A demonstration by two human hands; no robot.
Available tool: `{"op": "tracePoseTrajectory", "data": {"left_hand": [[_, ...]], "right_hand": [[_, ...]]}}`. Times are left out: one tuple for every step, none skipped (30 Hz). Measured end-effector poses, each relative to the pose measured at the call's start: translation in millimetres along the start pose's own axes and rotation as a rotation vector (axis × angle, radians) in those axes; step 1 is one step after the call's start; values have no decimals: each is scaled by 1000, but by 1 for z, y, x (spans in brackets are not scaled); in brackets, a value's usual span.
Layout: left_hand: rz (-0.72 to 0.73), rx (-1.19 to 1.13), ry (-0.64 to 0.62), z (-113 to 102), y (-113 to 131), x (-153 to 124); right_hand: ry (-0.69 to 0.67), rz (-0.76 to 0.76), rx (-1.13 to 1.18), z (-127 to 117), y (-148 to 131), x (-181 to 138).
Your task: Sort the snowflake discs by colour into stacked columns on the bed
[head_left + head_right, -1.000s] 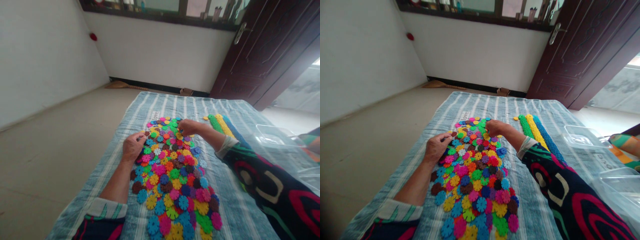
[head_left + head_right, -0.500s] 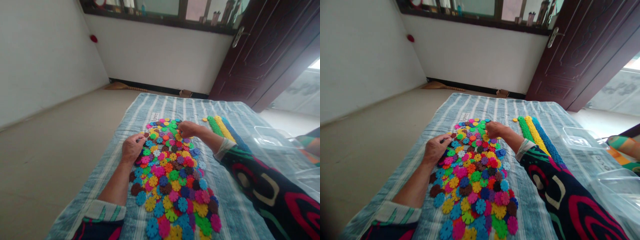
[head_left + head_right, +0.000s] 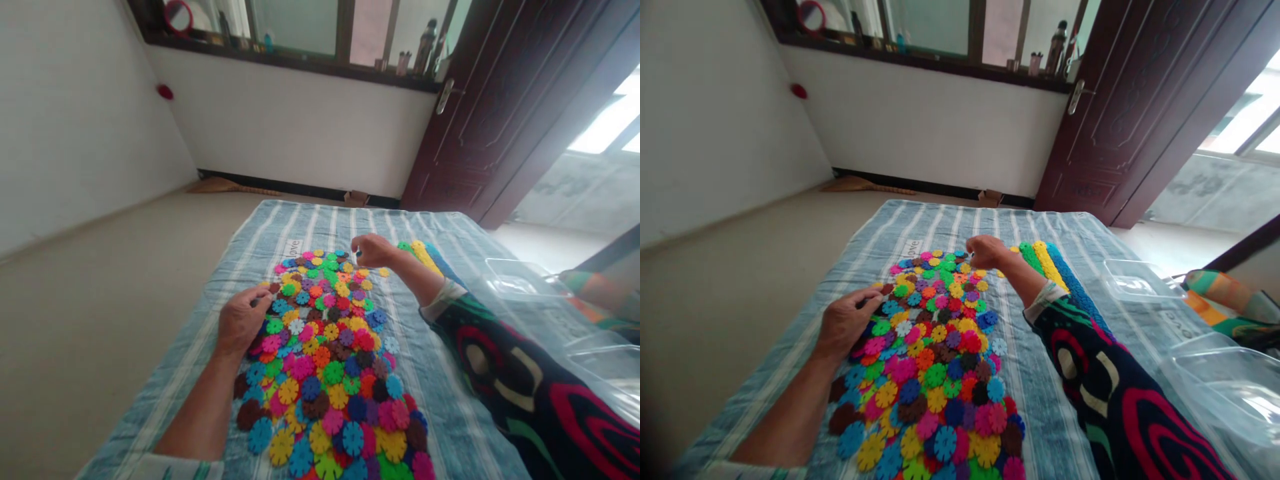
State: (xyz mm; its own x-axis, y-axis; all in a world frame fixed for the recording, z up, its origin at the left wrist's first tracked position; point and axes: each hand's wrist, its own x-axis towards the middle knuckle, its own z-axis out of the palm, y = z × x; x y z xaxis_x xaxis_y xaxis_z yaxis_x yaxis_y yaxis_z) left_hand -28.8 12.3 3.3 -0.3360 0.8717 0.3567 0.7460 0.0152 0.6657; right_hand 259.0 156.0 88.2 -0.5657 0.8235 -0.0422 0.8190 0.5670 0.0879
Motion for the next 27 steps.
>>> {"op": "tracePoseTrajectory", "data": {"left_hand": [[0, -1, 0, 0, 0, 0], [0, -2, 1, 0, -1, 0], [0, -1, 4, 0, -1, 1], [0, 4, 6, 0, -2, 1], [2, 9, 6, 1, -3, 1], [5, 14, 6, 0, -4, 1], [10, 18, 5, 0, -5, 1], [15, 20, 3, 0, -5, 2], [20, 21, 1, -1, -5, 2], [23, 22, -1, -1, -6, 2], [23, 24, -4, -2, -6, 2], [22, 29, -5, -2, -6, 2], [19, 34, -6, -3, -6, 2], [18, 39, -6, -3, -6, 2], [18, 44, -4, -3, -7, 2], [18, 48, -2, -3, -7, 2], [18, 50, 0, -2, -7, 2], [15, 52, 3, -2, -7, 2], [11, 52, 4, -2, -7, 2], [7, 50, 3, -2, -7, 2], [4, 48, 1, -2, -8, 2], [1, 46, -1, -2, -8, 2], [0, 45, -4, -2, -8, 2], [-2, 45, -7, -2, -9, 2], [-3, 44, -9, -1, -9, 2], [-4, 45, -9, -1, -9, 2], [-5, 45, -10, -1, -9, 2]], "right_hand": [[11, 33, -2, -3, 14, 2], [15, 63, -4, -5, 28, 5], [14, 90, -7, -6, 41, 7], [9, 113, -8, -6, 52, 9], [1, 130, -9, -4, 62, 11], [-8, 144, -9, -1, 70, 12], [-18, 154, -8, 3, 77, 14], [-27, 160, -6, 7, 81, 16], [-35, 163, -4, 11, 84, 18], [-43, 164, 0, 16, 86, 20], [-49, 163, 3, 19, 88, 22], [-55, 161, 7, 22, 88, 24], [-62, 160, 10, 25, 89, 25], [-68, 159, 13, 27, 90, 27], [-75, 159, 15, 29, 91, 28], [-82, 159, 16, 30, 92, 29], [-89, 159, 17, 32, 93, 30], [-95, 158, 17, 33, 94, 31], [-101, 156, 18, 34, 96, 32], [-106, 153, 18, 36, 97, 32], [-108, 150, 20, 37, 98, 32], [-110, 147, 21, 38, 99, 33], [-109, 144, 23, 39, 100, 33], [-108, 141, 26, 39, 101, 34], [-105, 141, 29, 40, 101, 34], [-101, 141, 32, 40, 102, 35], [-98, 142, 35, 40, 102, 35]]}}
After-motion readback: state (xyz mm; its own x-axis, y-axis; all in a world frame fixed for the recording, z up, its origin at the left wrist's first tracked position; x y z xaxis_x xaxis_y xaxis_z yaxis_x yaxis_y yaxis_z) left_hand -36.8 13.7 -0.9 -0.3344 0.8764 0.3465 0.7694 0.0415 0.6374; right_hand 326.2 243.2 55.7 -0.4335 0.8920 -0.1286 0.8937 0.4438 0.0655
